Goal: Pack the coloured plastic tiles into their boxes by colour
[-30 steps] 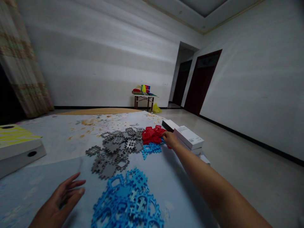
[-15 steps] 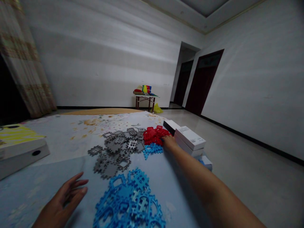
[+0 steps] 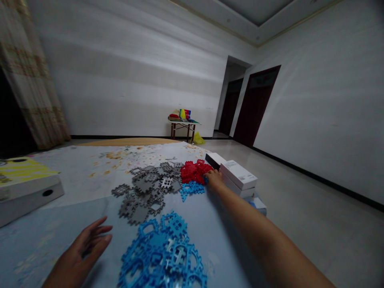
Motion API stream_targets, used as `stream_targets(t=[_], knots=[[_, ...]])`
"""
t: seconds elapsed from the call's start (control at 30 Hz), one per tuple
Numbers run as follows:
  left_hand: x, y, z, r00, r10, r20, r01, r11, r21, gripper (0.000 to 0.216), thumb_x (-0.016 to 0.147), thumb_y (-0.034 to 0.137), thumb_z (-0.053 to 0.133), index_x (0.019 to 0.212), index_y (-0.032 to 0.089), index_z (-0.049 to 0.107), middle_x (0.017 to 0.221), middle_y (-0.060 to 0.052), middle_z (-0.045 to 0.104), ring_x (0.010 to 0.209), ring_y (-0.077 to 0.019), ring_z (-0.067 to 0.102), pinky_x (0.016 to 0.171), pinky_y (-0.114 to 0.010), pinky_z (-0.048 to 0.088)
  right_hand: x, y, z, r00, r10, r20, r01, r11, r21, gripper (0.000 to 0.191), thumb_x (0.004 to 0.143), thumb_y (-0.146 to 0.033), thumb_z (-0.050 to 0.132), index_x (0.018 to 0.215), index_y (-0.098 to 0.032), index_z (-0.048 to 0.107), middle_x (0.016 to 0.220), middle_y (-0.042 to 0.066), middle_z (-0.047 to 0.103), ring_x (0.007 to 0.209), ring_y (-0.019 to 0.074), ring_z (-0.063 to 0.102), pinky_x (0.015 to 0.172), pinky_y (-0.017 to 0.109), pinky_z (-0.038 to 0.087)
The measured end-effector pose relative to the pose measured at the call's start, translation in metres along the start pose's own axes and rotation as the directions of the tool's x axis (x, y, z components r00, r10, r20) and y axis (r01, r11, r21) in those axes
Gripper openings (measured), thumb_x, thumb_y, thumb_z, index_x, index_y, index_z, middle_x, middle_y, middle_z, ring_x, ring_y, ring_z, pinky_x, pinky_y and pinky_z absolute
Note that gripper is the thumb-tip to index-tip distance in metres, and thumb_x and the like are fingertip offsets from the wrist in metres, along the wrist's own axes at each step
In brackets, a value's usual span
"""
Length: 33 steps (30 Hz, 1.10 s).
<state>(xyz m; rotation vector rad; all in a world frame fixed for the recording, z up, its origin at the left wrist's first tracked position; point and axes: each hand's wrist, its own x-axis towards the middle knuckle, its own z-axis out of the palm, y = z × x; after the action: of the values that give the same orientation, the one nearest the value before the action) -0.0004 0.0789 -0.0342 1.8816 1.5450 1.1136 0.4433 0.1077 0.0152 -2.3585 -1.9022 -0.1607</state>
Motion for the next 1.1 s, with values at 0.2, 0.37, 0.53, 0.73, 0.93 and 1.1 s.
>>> stream_targets(t=[0.2,0.37,0.53,0.73,0.93,1.1], knots=[[0.001,-0.011,0.0,0.993,-0.061,0.105,0.073,0.99,-0.119,0.059,0.067,0.055,0.055,0.118,0.027,0.046,0.104,-0.006,0.066,0.095,-0.0242,0.062,0.083,-0.039,0.051,0.012,-0.007,0.002,0.997,0.004,0.076,-0.002,1.0,-0.028,0.037,0.084,-0.021,0.042,0.118,-0.026,0.054,0.118,0.011,0.054,0.112,0.0323,0.038,0.086,0.045,0.029],[0.001,-0.009,0.0,0.992,-0.048,0.115,0.06,0.993,-0.104,0.053,0.069,0.051,0.055,0.116,0.028,0.047,0.104,-0.005,0.066,0.095,-0.0232,0.062,0.083,-0.038,0.051,0.011,-0.009,-0.001,0.991,-0.004,0.134,0.013,0.998,-0.062,0.042,0.079,-0.022,0.047,0.12,-0.029,0.051,0.117,0.01,0.055,0.112,0.0329,0.04,0.086,0.048,0.029],[0.001,-0.005,0.0,0.993,-0.047,0.11,0.059,0.993,-0.104,0.052,0.068,0.051,0.055,0.115,0.027,0.049,0.102,-0.005,0.066,0.094,-0.0235,0.063,0.082,-0.039,0.051,-0.002,-0.009,-0.006,0.983,-0.051,0.175,0.067,0.994,-0.083,0.048,0.071,-0.023,0.056,0.119,-0.03,0.051,0.117,0.011,0.054,0.113,0.0335,0.039,0.086,0.047,0.029],[0.001,0.0,0.0,0.992,-0.064,0.112,0.074,0.993,-0.092,0.054,0.068,0.05,0.055,0.115,0.026,0.049,0.103,-0.005,0.066,0.093,-0.0235,0.063,0.082,-0.038,0.051,-0.039,-0.018,-0.011,0.975,-0.126,0.185,0.144,0.986,-0.088,0.049,0.068,-0.025,0.058,0.116,-0.027,0.052,0.112,0.012,0.055,0.108,0.0327,0.042,0.085,0.045,0.029],[0.001,0.0,0.0,0.987,-0.08,0.136,0.096,0.989,-0.11,0.056,0.068,0.053,0.054,0.116,0.026,0.047,0.105,-0.007,0.065,0.096,-0.0237,0.062,0.086,-0.041,0.048,-0.078,-0.031,-0.028,0.941,-0.284,0.184,0.293,0.956,-0.023,0.048,0.067,-0.02,0.056,0.115,-0.028,0.054,0.105,0.01,0.059,0.102,0.029,0.044,0.083,0.041,0.03],[0.001,0.002,-0.001,0.988,-0.074,0.133,0.091,0.988,-0.125,0.055,0.067,0.053,0.054,0.114,0.026,0.048,0.104,-0.007,0.066,0.094,-0.0238,0.062,0.085,-0.041,0.049,-0.078,-0.044,-0.041,0.964,-0.255,0.08,0.243,0.961,0.136,0.049,0.073,-0.028,0.053,0.122,-0.027,0.05,0.118,0.009,0.055,0.109,0.0285,0.041,0.088,0.042,0.029]])
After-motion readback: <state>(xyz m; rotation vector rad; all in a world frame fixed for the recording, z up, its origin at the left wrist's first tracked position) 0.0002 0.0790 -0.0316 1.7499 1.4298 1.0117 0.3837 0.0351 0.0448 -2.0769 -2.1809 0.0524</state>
